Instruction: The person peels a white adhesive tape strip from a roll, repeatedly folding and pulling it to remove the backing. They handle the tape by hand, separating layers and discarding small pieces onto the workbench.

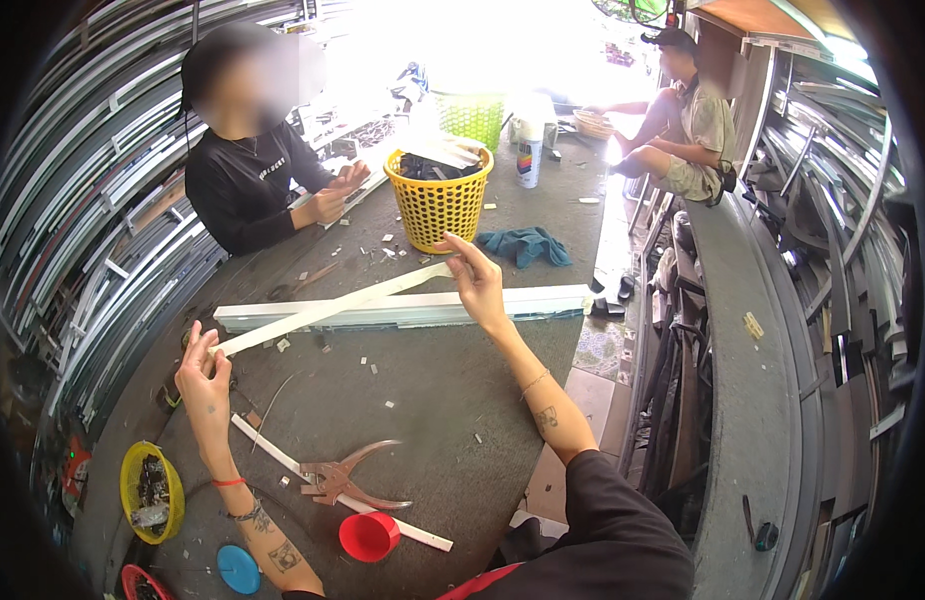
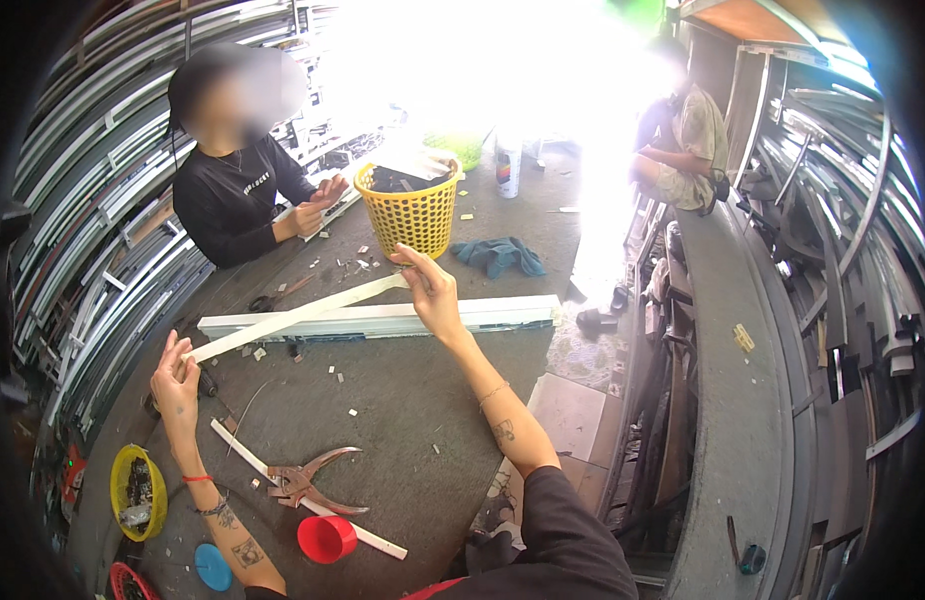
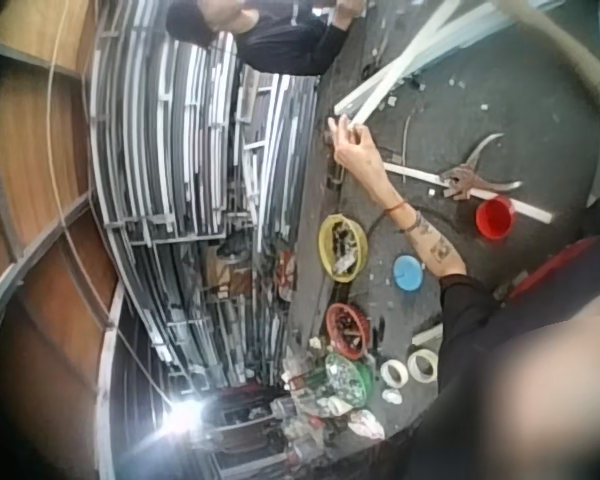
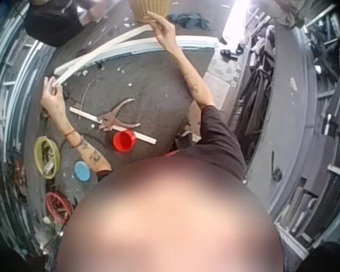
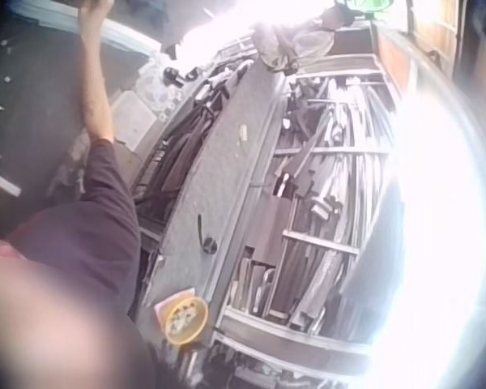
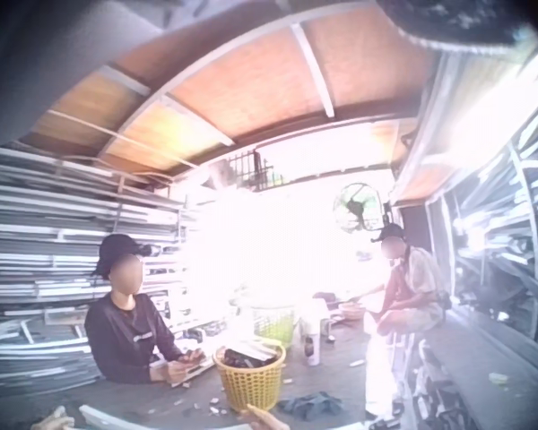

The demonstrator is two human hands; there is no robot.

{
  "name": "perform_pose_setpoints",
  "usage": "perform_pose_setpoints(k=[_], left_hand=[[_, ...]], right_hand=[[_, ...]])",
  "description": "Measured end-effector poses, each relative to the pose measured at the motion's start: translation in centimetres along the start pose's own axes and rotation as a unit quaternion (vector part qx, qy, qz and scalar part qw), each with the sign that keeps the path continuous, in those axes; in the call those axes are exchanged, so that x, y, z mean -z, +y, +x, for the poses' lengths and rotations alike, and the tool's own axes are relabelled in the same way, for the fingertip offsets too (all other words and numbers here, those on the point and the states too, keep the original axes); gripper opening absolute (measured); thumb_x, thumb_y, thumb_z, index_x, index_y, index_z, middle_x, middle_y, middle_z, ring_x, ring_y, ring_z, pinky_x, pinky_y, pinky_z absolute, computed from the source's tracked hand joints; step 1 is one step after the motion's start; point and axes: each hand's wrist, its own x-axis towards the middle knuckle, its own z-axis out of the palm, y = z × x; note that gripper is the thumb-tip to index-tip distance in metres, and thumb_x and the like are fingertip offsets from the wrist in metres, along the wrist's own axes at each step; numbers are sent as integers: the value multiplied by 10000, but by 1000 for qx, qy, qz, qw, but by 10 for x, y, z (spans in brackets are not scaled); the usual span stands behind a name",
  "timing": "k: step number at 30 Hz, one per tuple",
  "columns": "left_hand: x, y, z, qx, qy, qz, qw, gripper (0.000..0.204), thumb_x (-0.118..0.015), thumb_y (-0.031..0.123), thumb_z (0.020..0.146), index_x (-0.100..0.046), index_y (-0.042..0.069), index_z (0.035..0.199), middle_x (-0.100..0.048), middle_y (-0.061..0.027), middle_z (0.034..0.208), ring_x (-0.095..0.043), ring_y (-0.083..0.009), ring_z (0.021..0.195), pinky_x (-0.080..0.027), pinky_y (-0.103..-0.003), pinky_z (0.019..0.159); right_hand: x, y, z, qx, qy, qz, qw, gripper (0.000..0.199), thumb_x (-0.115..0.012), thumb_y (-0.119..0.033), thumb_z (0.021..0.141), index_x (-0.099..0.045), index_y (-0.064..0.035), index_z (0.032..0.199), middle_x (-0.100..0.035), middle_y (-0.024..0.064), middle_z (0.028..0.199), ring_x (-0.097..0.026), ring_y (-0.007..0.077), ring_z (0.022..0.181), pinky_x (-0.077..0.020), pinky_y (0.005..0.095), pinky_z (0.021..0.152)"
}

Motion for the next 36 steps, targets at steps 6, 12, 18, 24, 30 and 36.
perform_pose_setpoints(k=[6, 12, 18, 24, 30, 36], left_hand=[[9, -7, 4, 62, -102, -137, 983, 170, -548, 70, 918, -642, -60, 976, -644, -23, 774, -614, -75, 777, -481, -209, 692], [26, 3, -2, 34, -167, -163, 972, 172, -529, 60, 925, -629, -57, 1003, -656, -63, 815, -625, -99, 798, -493, -234, 741], [31, 7, -2, 11, -163, -136, 977, 162, -532, 58, 940, -626, -56, 1007, -655, -60, 841, -625, -104, 807, -493, -236, 749], [32, 11, -3, 4, -126, -123, 984, 114, -585, 55, 923, -644, -38, 955, -643, -37, 830, -623, -88, 827, -483, -222, 749], [31, 9, -1, -63, -60, -42, 995, 136, -674, 97, 868, -596, -3, 816, -598, -15, 767, -500, -55, 662, -391, -205, 602], [22, 12, 0, -85, -14, -89, 992, 323, -735, 139, 828, -454, 37, 706, -427, 22, 668, -352, -66, 599, -325, -227, 555]], right_hand=[[1, 1, 3, 76, 24, -46, 996, 344, -549, 38, 898, -573, -24, 1235, -683, 87, 1048, -575, 102, 741, -479, 240, 693], [5, 4, 4, 88, 17, -87, 992, 297, -561, 43, 882, -609, -14, 1170, -683, 103, 994, -649, 160, 846, -493, 260, 727], [3, 2, 3, 113, 25, -101, 988, 257, -543, 48, 891, -618, 0, 1132, -677, 116, 957, -663, 205, 872, -499, 279, 734], [3, -1, 2, 119, 32, -111, 986, 245, -554, 51, 887, -623, 2, 1116, -672, 124, 950, -663, 206, 864, -502, 280, 737], [1, -4, 1, 130, 36, -113, 984, 245, -569, 76, 871, -626, 5, 1098, -670, 123, 938, -665, 208, 860, -506, 276, 723], [1, -10, 1, 134, 33, -105, 985, 227, -571, 72, 872, -625, 10, 1083, -665, 123, 915, -657, 205, 830, -504, 271, 709]])
